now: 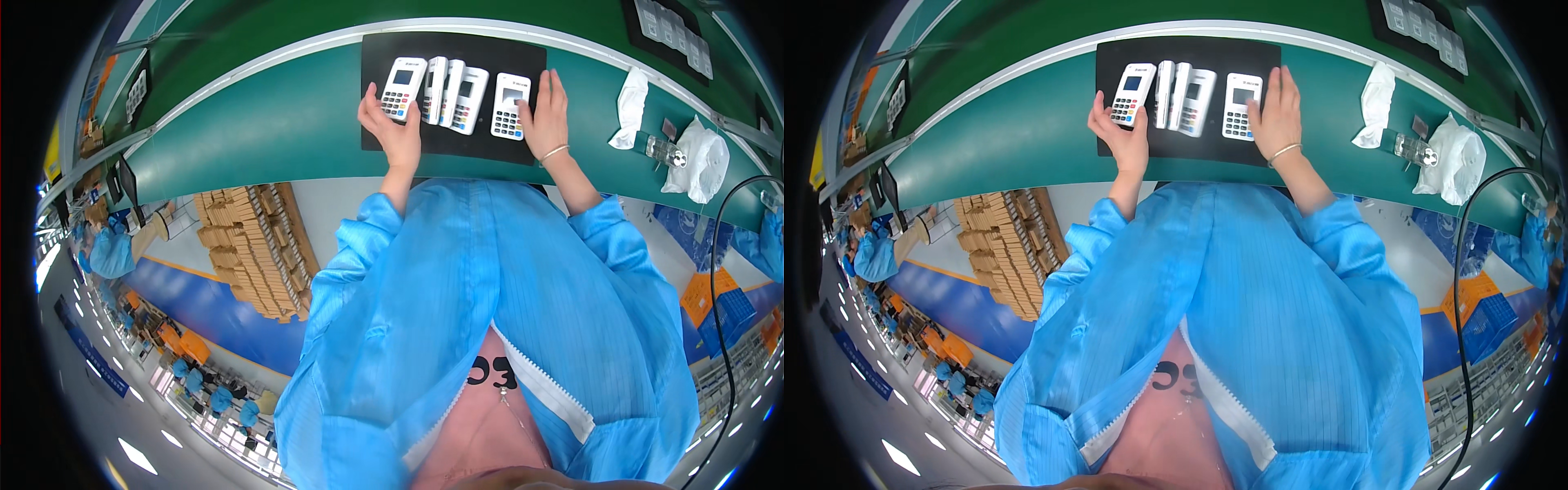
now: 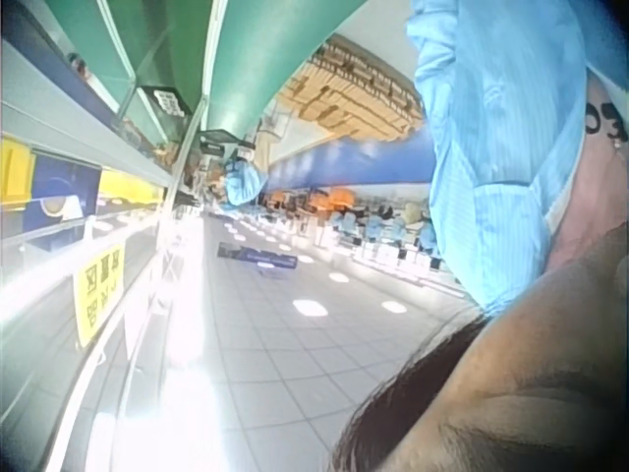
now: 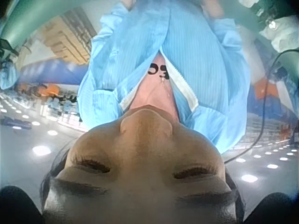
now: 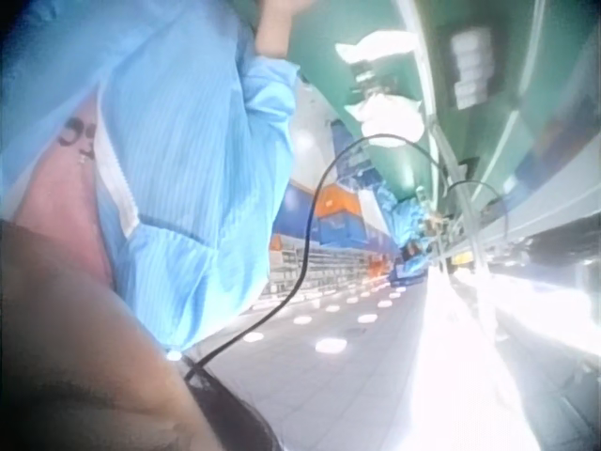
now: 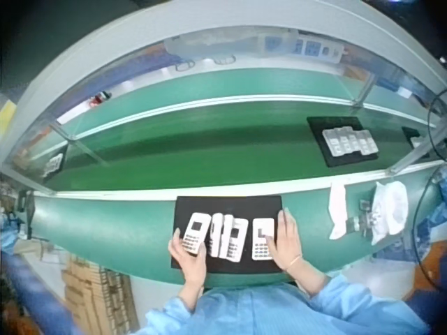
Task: The person arranges electronic devices on a tray, peels adhesive labels from a roll and applies them to the back of the devices, and then stacks the devices together.
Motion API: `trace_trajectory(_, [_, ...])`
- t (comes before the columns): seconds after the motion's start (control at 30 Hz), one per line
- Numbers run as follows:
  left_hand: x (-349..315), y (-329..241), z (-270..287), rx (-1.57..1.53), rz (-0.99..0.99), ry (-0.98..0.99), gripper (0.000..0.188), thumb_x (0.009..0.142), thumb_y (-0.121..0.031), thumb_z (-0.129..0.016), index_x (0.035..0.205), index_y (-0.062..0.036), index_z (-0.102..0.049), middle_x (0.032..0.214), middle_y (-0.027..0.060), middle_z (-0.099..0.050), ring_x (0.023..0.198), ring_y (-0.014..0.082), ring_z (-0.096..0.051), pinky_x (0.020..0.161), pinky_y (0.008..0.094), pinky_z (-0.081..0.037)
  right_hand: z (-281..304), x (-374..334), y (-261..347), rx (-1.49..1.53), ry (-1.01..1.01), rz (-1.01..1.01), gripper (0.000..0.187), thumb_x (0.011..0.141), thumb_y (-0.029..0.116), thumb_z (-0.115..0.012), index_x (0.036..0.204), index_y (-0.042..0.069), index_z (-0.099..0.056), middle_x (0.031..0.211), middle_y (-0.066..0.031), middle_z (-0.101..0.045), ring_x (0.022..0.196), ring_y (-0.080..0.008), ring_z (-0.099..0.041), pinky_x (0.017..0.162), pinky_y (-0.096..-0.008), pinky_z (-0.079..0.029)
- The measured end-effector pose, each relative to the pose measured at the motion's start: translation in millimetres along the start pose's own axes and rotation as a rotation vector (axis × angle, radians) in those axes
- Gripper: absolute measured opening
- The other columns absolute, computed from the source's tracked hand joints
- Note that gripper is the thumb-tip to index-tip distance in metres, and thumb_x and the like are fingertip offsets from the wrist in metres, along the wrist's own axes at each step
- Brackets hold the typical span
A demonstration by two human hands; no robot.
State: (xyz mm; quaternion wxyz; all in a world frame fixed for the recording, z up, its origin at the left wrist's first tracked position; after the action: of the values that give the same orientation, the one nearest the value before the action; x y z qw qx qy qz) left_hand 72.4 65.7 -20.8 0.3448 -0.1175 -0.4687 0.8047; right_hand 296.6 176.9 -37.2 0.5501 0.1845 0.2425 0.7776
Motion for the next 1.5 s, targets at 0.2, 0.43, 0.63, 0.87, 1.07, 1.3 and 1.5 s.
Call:
trace_trajectory(0.2, [5.8,-0.5,-8.7,0.296,-0.128,0.091,0.087,0.071,-0.035,-0.073,0.139,-0.0098,-0.026,0.138,0.0199,-0.022,0.132,0.0387,-0.016,0.105,0.0559,-0.011,-16.2,7.8,72.6,-0.046,0.223,0.433,0.112,0.06,0.048,-0.077,0.142,0.0,-0.017,0.144,-0.0249,-0.021,0.136,-0.0387,-0.018,0.112,-0.0446,-0.016])
trace_trajectory(0.43, [13.6,-6.7,-16.0,0.506,-0.145,0.249,0.105,0.064,-0.047,-0.075,0.144,-0.0145,-0.015,0.145,0.021,-0.006,0.136,0.0445,0.004,0.101,0.0666,0.0,-11.3,10.5,68.8,-0.306,0.39,0.376,0.117,0.06,0.044,-0.079,0.145,0.006,-0.008,0.146,-0.0233,-0.016,0.137,-0.0348,-0.018,0.113,-0.0422,-0.012])
trace_trajectory(0.63, [18.3,13.3,-0.8,0.572,0.038,0.279,0.112,0.062,-0.052,-0.076,0.146,-0.016,-0.01,0.148,0.0231,0.002,0.137,0.0425,0.008,0.102,0.0662,0.001,-0.5,8.2,69.9,-0.469,0.421,0.356,0.114,0.063,0.043,-0.077,0.146,0.01,-0.006,0.144,-0.0275,-0.017,0.134,-0.0381,-0.021,0.112,-0.0433,-0.014])
trace_trajectory(0.87, [3.0,59.8,29.4,0.301,0.115,0.093,0.072,0.084,-0.042,-0.06,0.14,-0.0093,-0.028,0.146,0.0254,-0.011,0.137,0.0424,-0.005,0.108,0.0541,-0.008,4.3,0.4,62.1,-0.444,0.408,0.375,0.109,0.065,0.047,-0.075,0.145,0.008,-0.013,0.146,-0.025,-0.016,0.134,-0.0394,-0.021,0.113,-0.0441,-0.013])
trace_trajectory(1.07, [-12.4,62.3,41.9,0.339,-0.061,0.237,0.041,0.091,-0.029,-0.052,0.129,-0.0137,-0.049,0.145,0.0253,-0.018,0.135,0.0425,-0.012,0.108,0.0514,-0.015,25.4,4.9,23.4,-0.116,0.119,0.354,0.079,0.077,0.031,-0.066,0.142,0.014,-0.026,0.141,-0.0167,-0.029,0.124,-0.037,-0.036,0.104,-0.0442,-0.03])
trace_trajectory(1.3, [-9.7,54.5,69.1,0.259,0.025,0.187,0.032,0.087,-0.022,-0.059,0.117,-0.0118,-0.057,0.123,0.0165,-0.042,0.116,0.0332,-0.04,0.097,0.0452,-0.031,21.0,-54.3,-39.2,-0.178,0.296,0.055,0.065,0.08,0.01,-0.053,0.141,0.014,-0.029,0.104,-0.0153,-0.05,0.085,-0.0335,-0.057,0.069,-0.0405,-0.051])
trace_trajectory(1.5, [-7.5,59.8,83.6,0.467,-0.043,0.248,0.056,0.071,-0.035,-0.075,0.118,-0.0125,-0.054,0.121,0.0139,-0.044,0.115,0.0323,-0.04,0.099,0.0464,-0.029,-38.3,-28.4,19.5,-0.03,0.507,0.068,0.071,0.08,0.005,-0.048,0.144,0.013,-0.02,0.104,-0.0155,-0.049,0.087,-0.0336,-0.057,0.074,-0.041,-0.051])
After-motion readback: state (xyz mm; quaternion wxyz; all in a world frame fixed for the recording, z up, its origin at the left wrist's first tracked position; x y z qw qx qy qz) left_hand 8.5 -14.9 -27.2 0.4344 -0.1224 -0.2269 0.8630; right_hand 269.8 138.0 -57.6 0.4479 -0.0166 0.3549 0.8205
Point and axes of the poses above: each hand's wrist, its own x-axis towards the middle knuckle, its own z-axis out of the back of the hand, y = z × x, the point moved 1 cm from there along x, towards the middle knuckle
